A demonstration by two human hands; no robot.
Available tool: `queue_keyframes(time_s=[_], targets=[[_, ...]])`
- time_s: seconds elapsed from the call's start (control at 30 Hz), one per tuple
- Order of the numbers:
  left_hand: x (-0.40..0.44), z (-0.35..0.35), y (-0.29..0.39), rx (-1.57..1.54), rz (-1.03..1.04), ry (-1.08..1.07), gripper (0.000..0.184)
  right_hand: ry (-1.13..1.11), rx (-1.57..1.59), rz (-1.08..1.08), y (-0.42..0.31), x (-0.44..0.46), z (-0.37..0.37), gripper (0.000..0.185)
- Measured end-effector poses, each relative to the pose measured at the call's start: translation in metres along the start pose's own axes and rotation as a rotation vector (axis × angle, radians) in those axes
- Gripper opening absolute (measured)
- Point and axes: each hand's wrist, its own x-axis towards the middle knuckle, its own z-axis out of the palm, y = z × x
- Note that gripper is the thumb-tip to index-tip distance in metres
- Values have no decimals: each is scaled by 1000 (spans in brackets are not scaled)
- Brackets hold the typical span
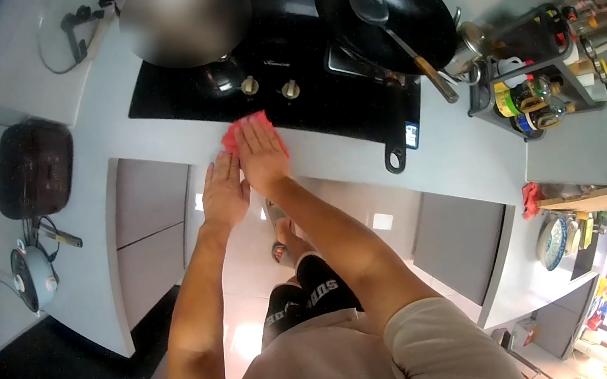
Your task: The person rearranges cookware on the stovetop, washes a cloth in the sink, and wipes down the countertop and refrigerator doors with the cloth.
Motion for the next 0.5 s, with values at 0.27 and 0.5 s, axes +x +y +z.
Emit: queue_keyframes(time_s=[0.27, 0.5], targets=[[8, -36, -71, -14, -113, -7, 62, 277, -41, 232, 18, 0, -8, 59], [22, -49, -117, -10, -128, 26, 60, 79, 66, 48, -55, 60, 27, 60]])
